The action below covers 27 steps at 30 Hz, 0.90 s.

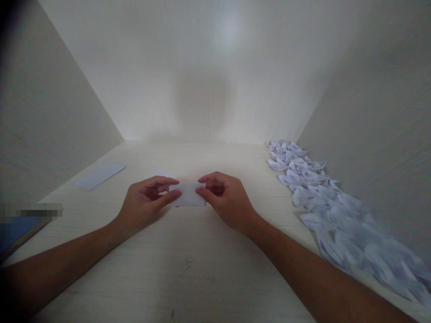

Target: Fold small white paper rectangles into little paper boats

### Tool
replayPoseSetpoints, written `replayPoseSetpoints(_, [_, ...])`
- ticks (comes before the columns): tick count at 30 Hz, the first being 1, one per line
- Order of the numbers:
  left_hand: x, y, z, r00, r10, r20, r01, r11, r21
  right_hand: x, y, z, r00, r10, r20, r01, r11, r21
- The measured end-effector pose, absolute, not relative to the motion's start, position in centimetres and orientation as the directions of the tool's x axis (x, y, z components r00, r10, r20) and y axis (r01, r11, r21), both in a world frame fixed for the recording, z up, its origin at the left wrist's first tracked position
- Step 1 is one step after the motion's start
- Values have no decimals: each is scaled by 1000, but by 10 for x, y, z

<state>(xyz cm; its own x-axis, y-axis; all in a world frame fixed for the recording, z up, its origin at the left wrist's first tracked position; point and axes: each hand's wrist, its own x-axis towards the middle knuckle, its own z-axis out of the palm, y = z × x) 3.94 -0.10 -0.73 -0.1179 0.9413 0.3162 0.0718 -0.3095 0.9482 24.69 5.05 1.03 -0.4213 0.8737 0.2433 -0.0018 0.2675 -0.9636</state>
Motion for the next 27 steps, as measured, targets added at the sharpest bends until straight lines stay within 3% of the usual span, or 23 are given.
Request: replayPoseSetpoints(27, [39,-2,3,-199,952,233,48,-228,973,250,55,12,-388,897,211,-9,225,-974])
